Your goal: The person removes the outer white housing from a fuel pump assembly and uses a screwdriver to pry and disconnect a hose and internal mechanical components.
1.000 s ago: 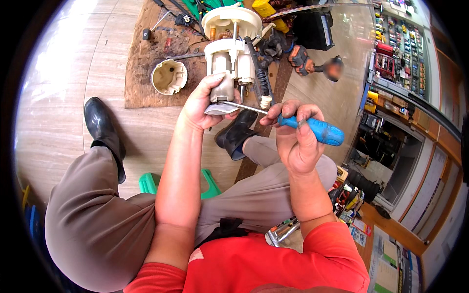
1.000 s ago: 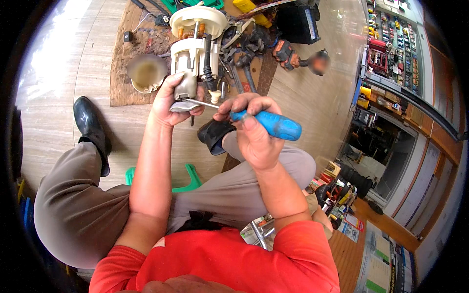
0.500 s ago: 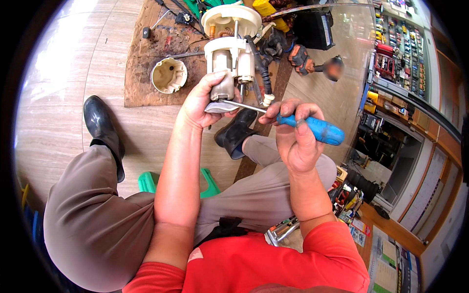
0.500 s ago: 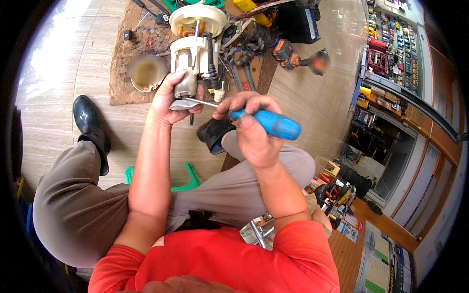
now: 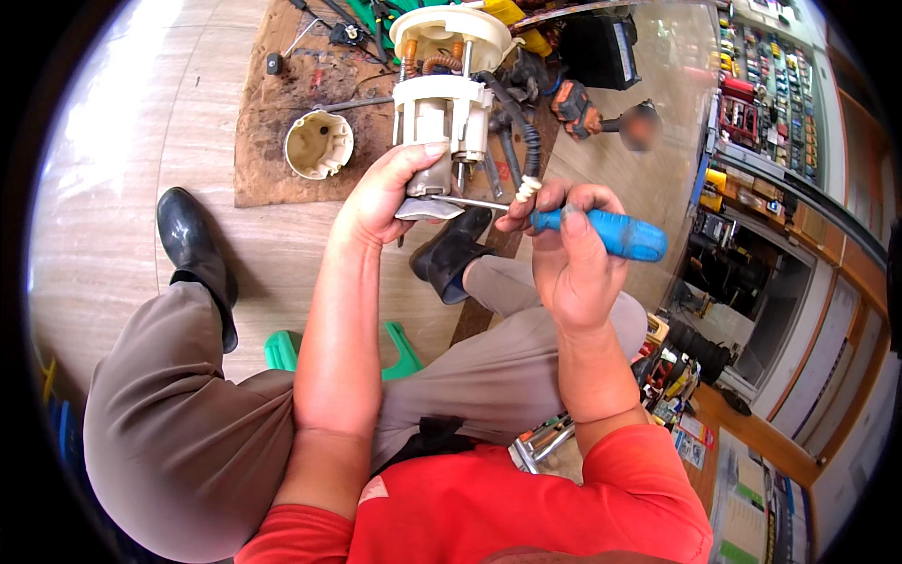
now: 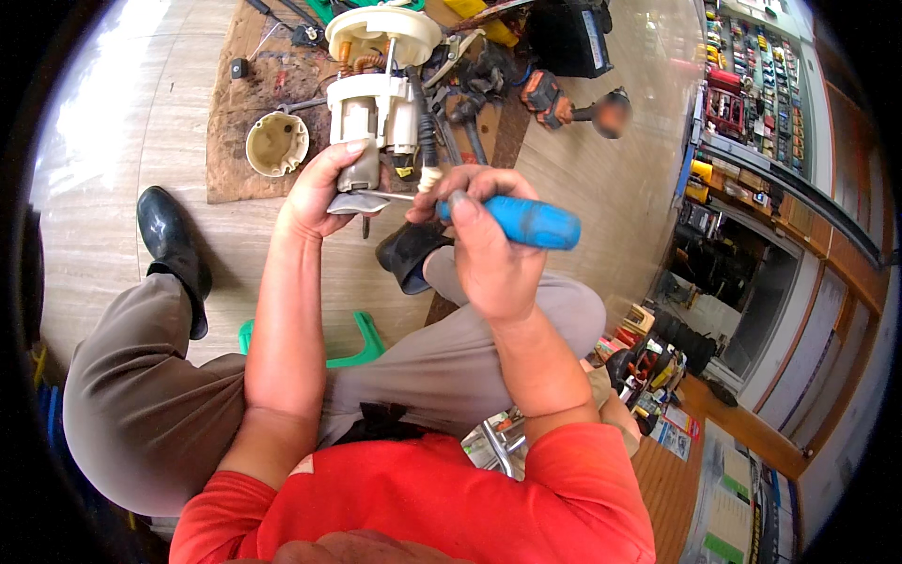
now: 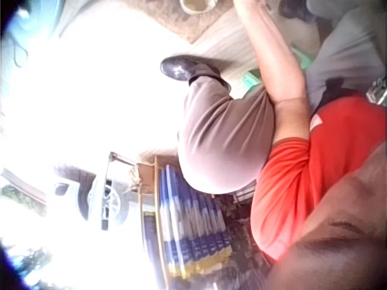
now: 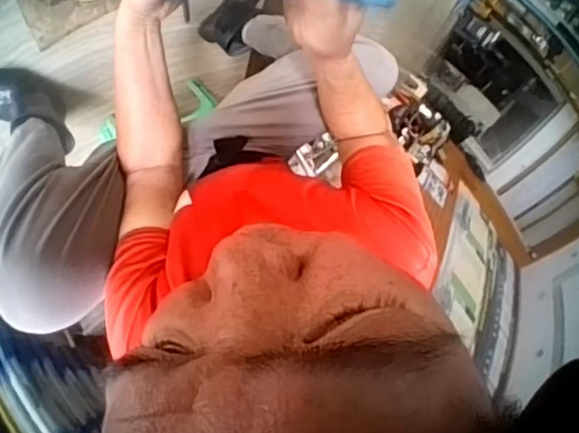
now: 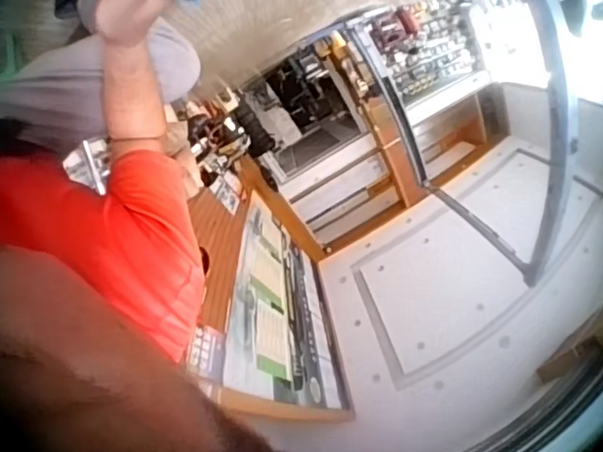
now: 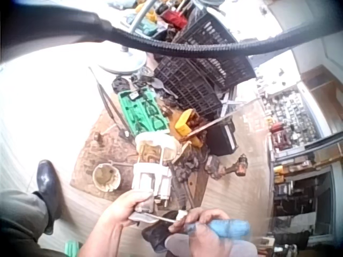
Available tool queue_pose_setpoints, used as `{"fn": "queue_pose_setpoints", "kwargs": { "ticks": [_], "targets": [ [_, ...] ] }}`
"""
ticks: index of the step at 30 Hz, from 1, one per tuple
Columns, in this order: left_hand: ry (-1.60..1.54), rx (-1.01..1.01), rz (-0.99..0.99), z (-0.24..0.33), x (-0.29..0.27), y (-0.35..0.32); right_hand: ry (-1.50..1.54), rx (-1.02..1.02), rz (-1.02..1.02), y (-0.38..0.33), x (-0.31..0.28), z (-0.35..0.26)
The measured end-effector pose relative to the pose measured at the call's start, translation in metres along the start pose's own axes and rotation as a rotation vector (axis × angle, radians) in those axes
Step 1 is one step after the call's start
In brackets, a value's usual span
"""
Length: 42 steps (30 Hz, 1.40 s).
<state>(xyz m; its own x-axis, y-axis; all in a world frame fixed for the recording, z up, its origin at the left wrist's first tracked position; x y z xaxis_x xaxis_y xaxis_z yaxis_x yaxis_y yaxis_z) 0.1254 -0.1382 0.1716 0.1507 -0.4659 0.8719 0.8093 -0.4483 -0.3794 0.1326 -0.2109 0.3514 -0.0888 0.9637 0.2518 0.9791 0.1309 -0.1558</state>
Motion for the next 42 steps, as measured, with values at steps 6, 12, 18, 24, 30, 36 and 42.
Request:
{"fn": "queue_pose_setpoints", "kwargs": {
  "ticks": [6, 12, 18, 24, 30, 36, 42],
  "targets": [
    [-0.039, -0.049, -0.037, -0.017, -0.003, 0.005, 0.047, 0.064, 0.126, 0.004, -0.017, 0.004],
    [-0.167, -0.034, -0.205, -0.022, 0.004, 0.007, 0.082, 0.101, 0.047, 0.005, -0.024, 0.007],
    [-0.340, -0.033, -0.272, -0.019, 0.010, 0.001, -0.084, 0.043, -0.197, -0.006, 0.001, 0.000],
    [-0.419, -0.036, -0.265, -0.017, 0.009, 0.001, -0.271, -0.054, -0.276, -0.010, 0.011, -0.017],
    [-0.466, 0.015, -0.320, -0.012, 0.005, 0.004, -0.337, -0.163, -0.239, -0.014, 0.014, -0.030],
    [-0.421, -0.001, -0.213, -0.014, -0.004, 0.005, -0.282, -0.179, -0.205, -0.016, 0.009, -0.039],
    [-0.378, 0.035, -0.233, -0.014, -0.008, 0.006, -0.346, -0.178, -0.282, -0.019, 0.017, -0.038]
  ]
}}
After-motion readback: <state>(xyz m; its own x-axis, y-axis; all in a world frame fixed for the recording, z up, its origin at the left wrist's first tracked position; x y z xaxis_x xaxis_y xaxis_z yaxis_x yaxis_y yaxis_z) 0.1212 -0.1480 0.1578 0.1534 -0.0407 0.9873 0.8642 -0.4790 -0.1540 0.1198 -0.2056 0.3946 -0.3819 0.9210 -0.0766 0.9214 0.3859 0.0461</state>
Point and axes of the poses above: each hand's wrist, its own y-axis towards the middle knuckle, its own x-axis out of the palm, z = x × y, the point moved 10 cm from there along y, towards the middle knuckle, and after that the axes turned 9 degrees about y, right-handed, at the moved point
